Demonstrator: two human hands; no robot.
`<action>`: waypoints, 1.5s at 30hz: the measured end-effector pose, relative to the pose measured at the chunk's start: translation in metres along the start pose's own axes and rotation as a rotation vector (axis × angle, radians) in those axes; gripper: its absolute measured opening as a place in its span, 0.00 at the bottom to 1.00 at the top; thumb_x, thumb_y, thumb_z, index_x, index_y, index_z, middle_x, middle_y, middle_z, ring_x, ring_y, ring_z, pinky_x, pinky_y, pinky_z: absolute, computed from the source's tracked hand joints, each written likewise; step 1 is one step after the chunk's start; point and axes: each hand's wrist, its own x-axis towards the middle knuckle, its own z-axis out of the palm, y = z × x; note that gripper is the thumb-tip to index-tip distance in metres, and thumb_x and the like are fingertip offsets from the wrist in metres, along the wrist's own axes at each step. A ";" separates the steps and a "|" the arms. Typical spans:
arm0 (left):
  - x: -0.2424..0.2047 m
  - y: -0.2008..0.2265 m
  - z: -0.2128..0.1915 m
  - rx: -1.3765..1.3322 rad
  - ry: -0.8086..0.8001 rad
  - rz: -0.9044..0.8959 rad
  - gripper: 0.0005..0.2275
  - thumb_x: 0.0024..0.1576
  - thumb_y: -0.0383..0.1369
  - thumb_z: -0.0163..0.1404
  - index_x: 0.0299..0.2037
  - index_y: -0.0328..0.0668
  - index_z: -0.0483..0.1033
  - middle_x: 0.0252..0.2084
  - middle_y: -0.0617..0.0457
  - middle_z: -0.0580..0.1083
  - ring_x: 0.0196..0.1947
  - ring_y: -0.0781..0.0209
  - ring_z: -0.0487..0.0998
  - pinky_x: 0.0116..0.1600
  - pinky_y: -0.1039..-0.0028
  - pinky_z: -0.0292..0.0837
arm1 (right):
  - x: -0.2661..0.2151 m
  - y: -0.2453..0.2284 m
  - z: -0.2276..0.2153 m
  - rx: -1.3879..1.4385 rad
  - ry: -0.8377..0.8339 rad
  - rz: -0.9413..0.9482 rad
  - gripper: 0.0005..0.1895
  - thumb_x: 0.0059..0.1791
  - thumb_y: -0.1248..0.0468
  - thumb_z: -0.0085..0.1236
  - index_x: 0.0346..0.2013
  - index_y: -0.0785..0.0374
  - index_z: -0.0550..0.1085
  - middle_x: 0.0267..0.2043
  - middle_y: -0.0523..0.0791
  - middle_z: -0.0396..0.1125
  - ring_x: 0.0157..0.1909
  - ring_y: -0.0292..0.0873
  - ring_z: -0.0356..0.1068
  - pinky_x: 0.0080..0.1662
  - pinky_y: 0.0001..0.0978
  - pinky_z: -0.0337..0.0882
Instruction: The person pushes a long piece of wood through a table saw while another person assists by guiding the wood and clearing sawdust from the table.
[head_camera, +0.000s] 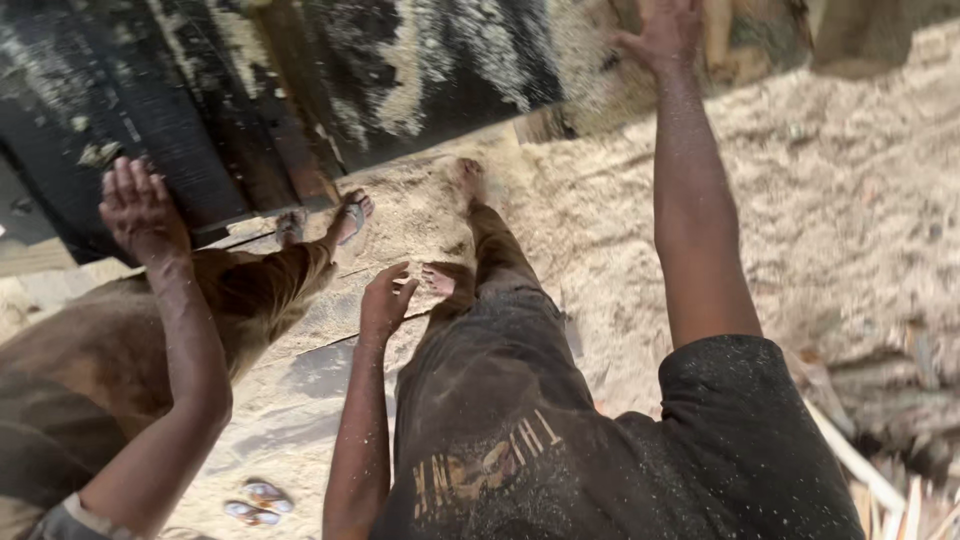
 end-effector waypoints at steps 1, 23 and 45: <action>0.005 0.004 0.000 0.004 0.045 0.069 0.21 0.58 0.37 0.59 0.61 0.42 0.76 0.55 0.43 0.79 0.49 0.52 0.83 0.52 0.64 0.79 | 0.010 -0.013 -0.003 0.006 0.007 -0.019 0.61 0.37 0.34 0.81 0.68 0.62 0.58 0.64 0.62 0.60 0.62 0.65 0.62 0.55 0.63 0.67; 0.026 0.034 0.105 -0.563 -0.329 0.070 0.38 0.54 0.53 0.57 0.70 0.37 0.60 0.63 0.40 0.73 0.61 0.47 0.77 0.65 0.62 0.74 | -0.327 -0.275 -0.042 1.579 -0.430 0.462 0.52 0.48 0.35 0.60 0.71 0.68 0.53 0.63 0.52 0.64 0.63 0.49 0.69 0.61 0.39 0.75; 0.090 -0.040 0.007 -0.690 0.415 -0.123 0.50 0.61 0.67 0.37 0.74 0.19 0.42 0.73 0.21 0.53 0.70 0.31 0.61 0.70 0.50 0.65 | -0.211 -0.470 0.041 0.627 -0.052 -0.072 0.28 0.60 0.44 0.29 0.57 0.61 0.69 0.45 0.44 0.56 0.48 0.42 0.56 0.54 0.43 0.60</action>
